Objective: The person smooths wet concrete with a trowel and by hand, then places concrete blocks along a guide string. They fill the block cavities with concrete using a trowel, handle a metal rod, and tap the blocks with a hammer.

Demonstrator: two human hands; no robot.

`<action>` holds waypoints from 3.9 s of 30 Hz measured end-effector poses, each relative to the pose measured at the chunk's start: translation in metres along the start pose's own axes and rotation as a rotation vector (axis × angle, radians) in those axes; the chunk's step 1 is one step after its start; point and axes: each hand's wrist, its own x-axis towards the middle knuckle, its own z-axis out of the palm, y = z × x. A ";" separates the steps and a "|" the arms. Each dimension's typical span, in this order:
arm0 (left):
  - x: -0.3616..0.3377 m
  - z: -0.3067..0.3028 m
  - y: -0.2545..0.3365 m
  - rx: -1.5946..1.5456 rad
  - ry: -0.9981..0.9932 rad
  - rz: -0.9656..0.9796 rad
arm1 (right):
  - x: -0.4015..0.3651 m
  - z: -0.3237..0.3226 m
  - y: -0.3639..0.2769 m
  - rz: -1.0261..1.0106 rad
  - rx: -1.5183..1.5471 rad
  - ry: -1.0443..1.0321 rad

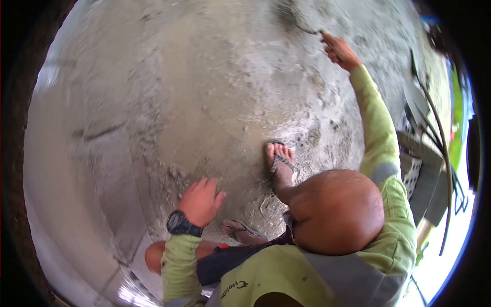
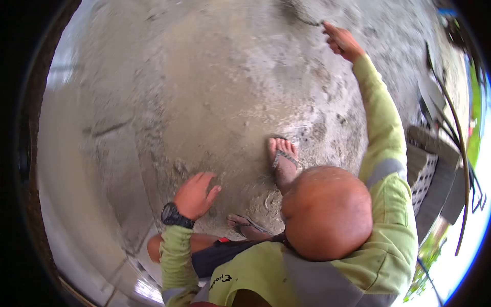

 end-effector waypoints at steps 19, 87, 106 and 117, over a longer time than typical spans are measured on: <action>-0.038 0.028 0.043 -0.026 0.057 -0.080 | -0.271 0.262 -0.217 -0.224 -0.640 -0.816; -0.088 -0.013 0.020 0.012 0.089 0.221 | -0.061 0.001 0.054 0.030 -0.519 0.540; 0.002 -0.018 0.012 -0.009 -0.016 0.088 | 0.090 -0.009 0.001 0.009 -0.174 0.252; -0.006 -0.014 0.012 0.021 -0.042 0.065 | 0.074 0.075 0.006 0.039 -0.023 0.024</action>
